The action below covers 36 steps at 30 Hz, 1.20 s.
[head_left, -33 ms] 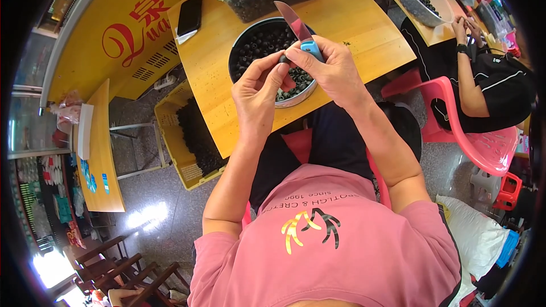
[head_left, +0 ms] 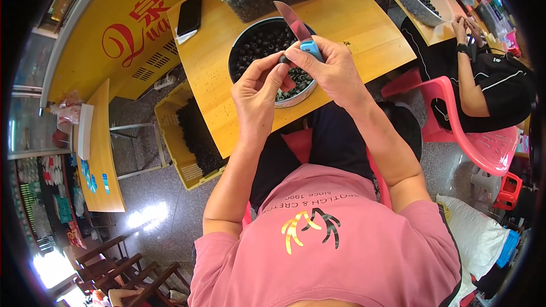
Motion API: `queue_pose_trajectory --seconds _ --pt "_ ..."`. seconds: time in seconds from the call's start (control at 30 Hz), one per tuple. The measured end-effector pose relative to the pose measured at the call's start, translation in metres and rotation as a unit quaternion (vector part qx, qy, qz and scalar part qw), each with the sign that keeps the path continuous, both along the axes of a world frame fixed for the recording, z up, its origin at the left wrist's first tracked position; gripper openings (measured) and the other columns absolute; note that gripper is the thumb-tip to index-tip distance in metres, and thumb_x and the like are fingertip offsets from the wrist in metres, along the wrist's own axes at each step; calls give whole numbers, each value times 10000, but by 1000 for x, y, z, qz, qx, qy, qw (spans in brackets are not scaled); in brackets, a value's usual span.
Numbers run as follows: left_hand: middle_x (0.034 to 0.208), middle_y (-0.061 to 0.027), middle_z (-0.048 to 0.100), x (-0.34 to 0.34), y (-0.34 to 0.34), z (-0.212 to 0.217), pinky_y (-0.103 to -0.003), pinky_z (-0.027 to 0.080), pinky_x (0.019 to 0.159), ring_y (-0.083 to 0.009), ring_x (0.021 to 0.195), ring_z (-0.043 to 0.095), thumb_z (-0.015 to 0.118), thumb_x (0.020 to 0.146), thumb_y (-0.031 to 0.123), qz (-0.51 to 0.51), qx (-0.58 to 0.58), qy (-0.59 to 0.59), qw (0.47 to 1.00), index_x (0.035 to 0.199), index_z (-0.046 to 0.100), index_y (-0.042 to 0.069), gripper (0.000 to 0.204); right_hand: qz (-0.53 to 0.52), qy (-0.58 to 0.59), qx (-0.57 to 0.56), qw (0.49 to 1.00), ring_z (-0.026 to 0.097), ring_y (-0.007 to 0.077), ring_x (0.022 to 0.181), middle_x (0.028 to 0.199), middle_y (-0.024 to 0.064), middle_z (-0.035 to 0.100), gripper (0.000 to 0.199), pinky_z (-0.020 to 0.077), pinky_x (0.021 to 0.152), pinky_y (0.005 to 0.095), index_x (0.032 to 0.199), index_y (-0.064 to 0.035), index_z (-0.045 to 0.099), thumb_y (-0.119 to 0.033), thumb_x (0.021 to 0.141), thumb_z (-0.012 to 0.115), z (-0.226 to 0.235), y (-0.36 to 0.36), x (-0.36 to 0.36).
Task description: Using a small knife to trim or pit small dark fruits, likely olives, at a manual workstation.
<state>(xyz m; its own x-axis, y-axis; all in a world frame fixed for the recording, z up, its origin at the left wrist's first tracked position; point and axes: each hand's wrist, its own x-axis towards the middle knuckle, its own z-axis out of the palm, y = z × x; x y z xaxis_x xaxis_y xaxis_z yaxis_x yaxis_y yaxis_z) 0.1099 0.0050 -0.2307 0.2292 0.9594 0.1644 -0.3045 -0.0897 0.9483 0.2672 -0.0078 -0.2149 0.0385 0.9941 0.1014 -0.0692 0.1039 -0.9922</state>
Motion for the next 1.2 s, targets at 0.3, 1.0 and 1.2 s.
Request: queue_pose_trajectory --seconds 0.3,1.0,1.2 --pt "861 -41 651 -3 -2 -4 -203 480 617 -84 696 605 644 911 48 22 23 42 999 1050 658 -28 159 9 -60 41 997 528 32 753 814 -32 609 203 449 687 196 918 -32 648 -220 884 715 2 1 -5" --pt "888 -92 666 -17 -3 -7 -246 487 633 -143 677 594 649 903 68 -91 -89 -184 975 1061 642 -18 180 115 171 -31 978 445 2 604 769 -49 586 185 332 519 168 1075 -71 617 -169 924 657 6 -3 -11" --pt "911 -87 668 -17 -1 -4 -254 507 639 -139 703 596 638 913 74 -96 -88 -218 967 1071 639 -4 176 2 -101 94 990 558 91 665 807 14 620 184 438 591 219 1035 -15 636 -169 934 634 5 -8 -12"
